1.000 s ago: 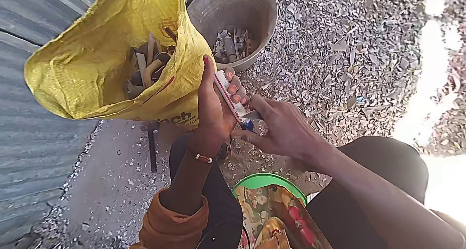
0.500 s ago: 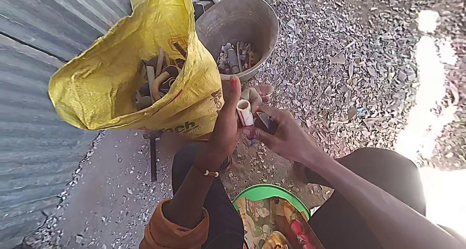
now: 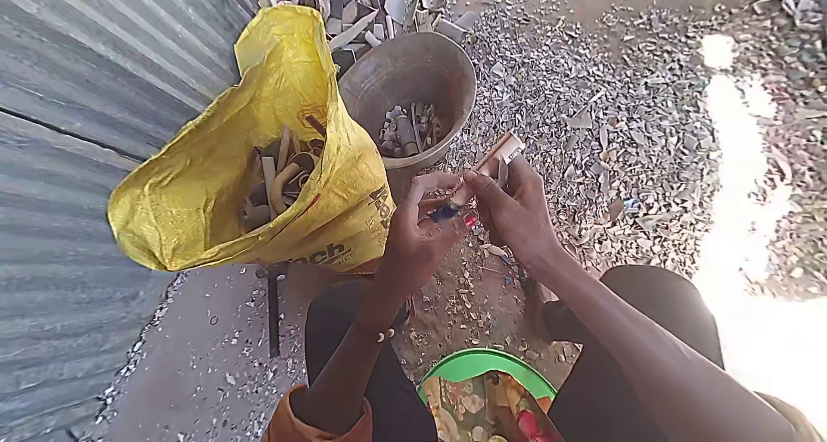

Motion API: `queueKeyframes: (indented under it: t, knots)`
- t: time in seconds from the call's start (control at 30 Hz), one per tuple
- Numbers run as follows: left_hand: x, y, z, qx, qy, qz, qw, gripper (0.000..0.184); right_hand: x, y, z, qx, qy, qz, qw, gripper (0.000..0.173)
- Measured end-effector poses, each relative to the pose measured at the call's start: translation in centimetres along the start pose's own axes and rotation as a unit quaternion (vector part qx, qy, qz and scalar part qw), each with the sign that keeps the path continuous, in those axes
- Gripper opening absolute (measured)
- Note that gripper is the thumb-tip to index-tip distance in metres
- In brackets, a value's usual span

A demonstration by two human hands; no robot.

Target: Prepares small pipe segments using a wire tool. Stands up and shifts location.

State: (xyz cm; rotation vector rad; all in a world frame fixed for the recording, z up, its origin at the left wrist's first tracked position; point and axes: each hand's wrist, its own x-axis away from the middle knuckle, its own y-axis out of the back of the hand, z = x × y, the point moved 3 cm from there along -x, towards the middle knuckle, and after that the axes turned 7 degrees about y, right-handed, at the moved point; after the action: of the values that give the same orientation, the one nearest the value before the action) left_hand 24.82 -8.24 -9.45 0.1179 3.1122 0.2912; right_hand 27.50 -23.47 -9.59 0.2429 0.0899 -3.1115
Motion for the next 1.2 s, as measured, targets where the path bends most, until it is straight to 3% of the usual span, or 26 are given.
queueKeyframes:
  t: [0.13, 0.2, 0.3, 0.37, 0.43, 0.5, 0.6, 0.7, 0.77, 1.07, 1.2]
  knots:
    - [0.1, 0.2, 0.2, -0.074, -0.037, -0.077, 0.994, 0.040, 0.1, -0.2, -0.1, -0.047, -0.048, -0.009, 0.998, 0.010]
    - [0.1, 0.4, 0.0, -0.085, -0.060, -0.095, 0.990, 0.035, 0.2, -0.2, 0.1, -0.044, -0.030, -0.002, 0.999, 0.009]
    - [0.1, 0.6, -0.2, -0.058, -0.073, -0.102, 0.990, 0.035, 0.6, -0.5, 0.3, 0.013, 0.106, 0.005, 0.994, 0.020]
    - [0.1, 0.8, -0.2, -0.044, -0.078, -0.114, 0.989, 0.034, 0.8, -0.6, 0.4, 0.057, 0.221, 0.010, 0.974, 0.023]
    - [0.1, 1.0, -0.3, -0.044, -0.099, -0.131, 0.985, 0.035, 1.0, -0.9, 0.7, 0.071, 0.284, 0.014, 0.956, 0.023]
    - [0.3, 1.2, -0.4, -0.052, -0.135, -0.145, 0.979, 0.035, 1.3, -0.9, 0.9, 0.030, 0.262, 0.017, 0.964, 0.020]
    - [0.5, 1.5, -0.4, -0.074, -0.202, -0.146, 0.966, 0.034, 1.1, -0.4, 1.1, -0.067, 0.128, 0.002, 0.990, 0.011]
    - [0.6, 1.4, -0.3, -0.102, -0.236, -0.139, 0.956, 0.030, 0.7, -0.1, 1.0, -0.150, -0.003, -0.025, 0.988, 0.023]
    - [0.7, 1.4, -0.3, -0.124, -0.248, -0.145, 0.950, 0.028, 0.7, 0.0, 1.0, -0.167, -0.042, -0.034, 0.985, 0.026]
    - [1.0, 1.7, -0.7, -0.201, -0.324, -0.180, 0.907, 0.009, 0.8, 0.0, 1.0, -0.129, 0.009, -0.036, 0.991, 0.020]
    - [1.1, 1.5, -0.8, -0.313, -0.314, -0.200, 0.874, 0.010, 0.8, -0.1, 0.6, -0.108, 0.042, -0.037, 0.993, 0.018]
